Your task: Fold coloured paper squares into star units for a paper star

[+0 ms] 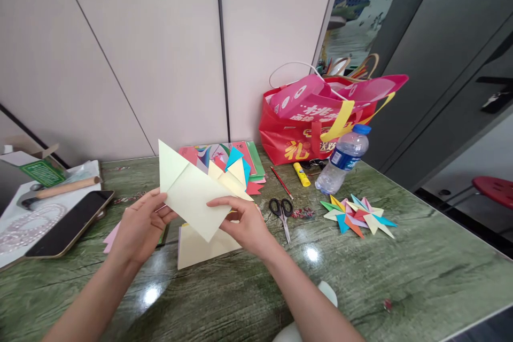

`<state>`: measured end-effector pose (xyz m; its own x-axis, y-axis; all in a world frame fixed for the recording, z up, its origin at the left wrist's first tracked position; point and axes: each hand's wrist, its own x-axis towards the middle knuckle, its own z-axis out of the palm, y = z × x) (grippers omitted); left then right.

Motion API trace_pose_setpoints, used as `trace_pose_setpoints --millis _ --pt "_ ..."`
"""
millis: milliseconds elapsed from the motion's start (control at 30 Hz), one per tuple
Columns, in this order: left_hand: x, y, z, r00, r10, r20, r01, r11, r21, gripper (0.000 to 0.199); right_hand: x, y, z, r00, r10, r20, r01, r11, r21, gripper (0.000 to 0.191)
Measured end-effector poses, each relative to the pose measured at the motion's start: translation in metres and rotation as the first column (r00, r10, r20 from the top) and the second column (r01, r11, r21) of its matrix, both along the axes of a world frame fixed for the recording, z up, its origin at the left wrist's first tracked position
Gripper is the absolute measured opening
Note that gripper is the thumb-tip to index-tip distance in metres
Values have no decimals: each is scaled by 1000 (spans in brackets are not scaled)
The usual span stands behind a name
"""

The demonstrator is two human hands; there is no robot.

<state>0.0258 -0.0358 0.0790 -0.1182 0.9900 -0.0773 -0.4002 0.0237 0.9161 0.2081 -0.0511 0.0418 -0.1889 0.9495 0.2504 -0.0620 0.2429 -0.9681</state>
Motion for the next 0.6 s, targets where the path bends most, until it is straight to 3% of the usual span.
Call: trace_pose_setpoints --millis 300,500,600 --pt "-14 2 8 964 -261 -46 263 964 45 32 3 0 3 999 -36 23 35 998 45 17" --pt "-36 14 12 952 -301 51 301 954 5 69 4 2 4 995 -64 -71 63 998 -24 20" --pt "-40 14 12 943 -329 53 331 943 -24 66 5 2 4 991 -62 -115 51 994 -98 25"
